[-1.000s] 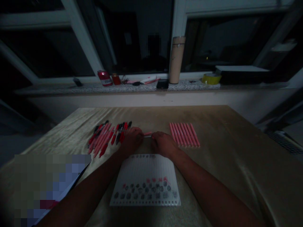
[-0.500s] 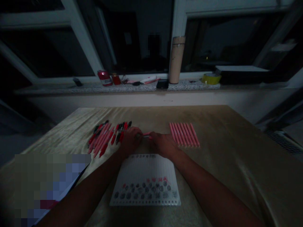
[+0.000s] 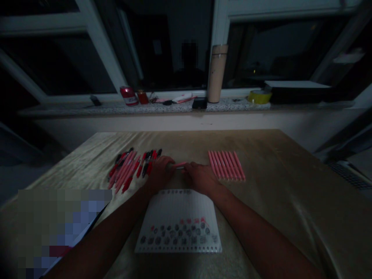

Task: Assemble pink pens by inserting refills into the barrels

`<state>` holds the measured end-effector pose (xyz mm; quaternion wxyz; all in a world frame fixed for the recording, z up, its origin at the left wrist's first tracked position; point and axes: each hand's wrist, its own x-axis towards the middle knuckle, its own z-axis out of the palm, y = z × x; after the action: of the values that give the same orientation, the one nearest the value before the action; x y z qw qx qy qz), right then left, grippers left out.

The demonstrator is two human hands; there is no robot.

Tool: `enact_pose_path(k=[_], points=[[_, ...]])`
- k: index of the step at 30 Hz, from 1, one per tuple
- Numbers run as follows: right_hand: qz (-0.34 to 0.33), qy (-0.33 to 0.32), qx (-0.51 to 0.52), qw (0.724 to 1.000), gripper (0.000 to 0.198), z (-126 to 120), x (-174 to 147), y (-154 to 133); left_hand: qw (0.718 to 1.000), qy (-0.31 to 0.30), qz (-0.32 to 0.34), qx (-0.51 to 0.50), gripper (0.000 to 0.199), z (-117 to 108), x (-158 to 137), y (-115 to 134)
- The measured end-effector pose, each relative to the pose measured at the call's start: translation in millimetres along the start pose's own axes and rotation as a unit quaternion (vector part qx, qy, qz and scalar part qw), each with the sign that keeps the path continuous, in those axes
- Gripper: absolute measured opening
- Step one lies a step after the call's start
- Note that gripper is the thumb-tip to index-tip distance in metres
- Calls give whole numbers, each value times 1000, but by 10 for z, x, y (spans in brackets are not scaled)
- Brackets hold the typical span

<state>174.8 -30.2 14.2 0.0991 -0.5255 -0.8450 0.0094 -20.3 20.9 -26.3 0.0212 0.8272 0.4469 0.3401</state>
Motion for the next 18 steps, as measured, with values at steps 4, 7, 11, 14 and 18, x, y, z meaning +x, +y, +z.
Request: enact_pose_path(k=[4, 7, 11, 14, 18], points=[[-11, -1, 3, 1000, 25, 32, -1, 21, 1000, 1, -9, 1, 15, 0, 3, 13], [-16, 2, 15, 1000, 23, 48, 6, 28, 1000, 2, -7, -2, 17, 3, 8, 24], [-23, 5, 28, 999, 21, 62, 18, 30, 1000, -13, 3, -7, 14, -9, 13, 38], [-25, 8, 33, 999, 20, 69, 19, 31, 999, -30, 16, -17, 13, -26, 15, 49], [-28, 21, 37, 999, 20, 77, 19, 29, 998, -55, 20, -25, 13, -49, 21, 75]])
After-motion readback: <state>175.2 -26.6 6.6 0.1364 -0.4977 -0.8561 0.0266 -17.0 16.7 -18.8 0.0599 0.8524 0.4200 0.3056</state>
